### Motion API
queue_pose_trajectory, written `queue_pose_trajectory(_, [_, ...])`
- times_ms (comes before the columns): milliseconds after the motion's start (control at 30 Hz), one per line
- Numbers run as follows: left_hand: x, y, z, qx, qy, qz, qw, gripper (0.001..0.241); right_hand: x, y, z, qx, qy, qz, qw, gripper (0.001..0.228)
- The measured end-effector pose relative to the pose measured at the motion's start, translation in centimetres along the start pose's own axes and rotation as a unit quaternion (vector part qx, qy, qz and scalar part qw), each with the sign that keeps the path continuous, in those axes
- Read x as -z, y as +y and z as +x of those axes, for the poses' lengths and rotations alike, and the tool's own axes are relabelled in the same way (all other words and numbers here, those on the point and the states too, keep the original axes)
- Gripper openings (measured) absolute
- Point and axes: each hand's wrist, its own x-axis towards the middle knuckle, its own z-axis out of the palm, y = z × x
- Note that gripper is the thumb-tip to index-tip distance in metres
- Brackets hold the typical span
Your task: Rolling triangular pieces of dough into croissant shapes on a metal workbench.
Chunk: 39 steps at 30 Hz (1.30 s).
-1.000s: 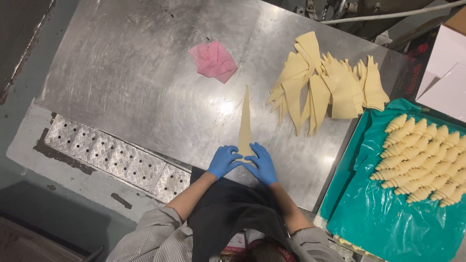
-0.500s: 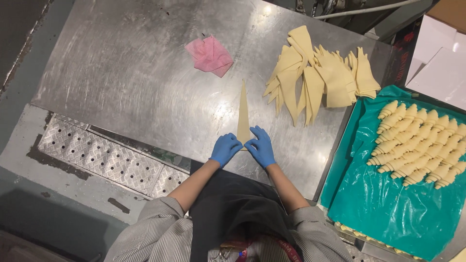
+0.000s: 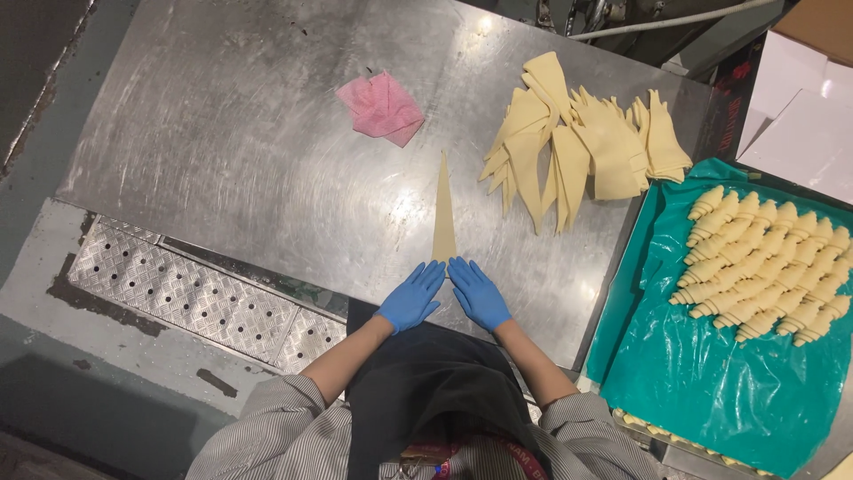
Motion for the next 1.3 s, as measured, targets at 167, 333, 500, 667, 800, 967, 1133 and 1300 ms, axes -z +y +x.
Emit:
queue_pose_trajectory(167, [-0.3, 0.0, 1.0, 0.023, 0.025, -0.018, 0.999, 0.072, 1.1, -0.4, 1.2, -0.013, 0.007, 0.011, 1.0, 0.055])
queue_pose_trajectory(333, [-1.5, -0.3, 1.5, 0.051, 0.06, -0.021, 0.997, 0.073, -0.3, -0.7, 0.1, -0.002, -0.016, -0.006, 1.0, 0.056])
queue_pose_trajectory(500, [-1.7, -0.7, 2.5, 0.058, 0.087, -0.012, 0.994, 0.074, 0.2, -0.9, 0.8, -0.009, -0.015, 0.019, 1.0, 0.059])
queue_pose_trajectory(667, [0.4, -1.1, 3.9, 0.072, 0.092, -0.022, 0.993, 0.074, 0.7, 0.1, 2.6, -0.013, 0.001, 0.022, 1.0, 0.059])
queue_pose_trajectory(800, [-0.1, 0.2, 3.3, 0.077, 0.112, -0.001, 0.991, 0.072, 0.5, 0.6, 3.0, -0.019, 0.002, 0.019, 1.0, 0.056])
queue_pose_trajectory(967, [-0.7, 2.6, 2.8, 0.066, 0.08, -0.064, 0.993, 0.075, 0.4, 1.0, 2.8, -0.031, 0.054, 0.059, 0.996, 0.051])
queue_pose_trajectory(1133, [-0.8, 2.4, 3.9, 0.068, 0.076, -0.026, 0.994, 0.074, -0.2, 1.6, 2.4, -0.022, 0.167, 0.066, 0.984, 0.048])
queue_pose_trajectory(1300, [-1.1, 1.8, 5.3, 0.1, 0.118, -0.041, 0.987, 0.073, -0.7, 2.0, 3.3, -0.018, 0.16, 0.044, 0.986, 0.04])
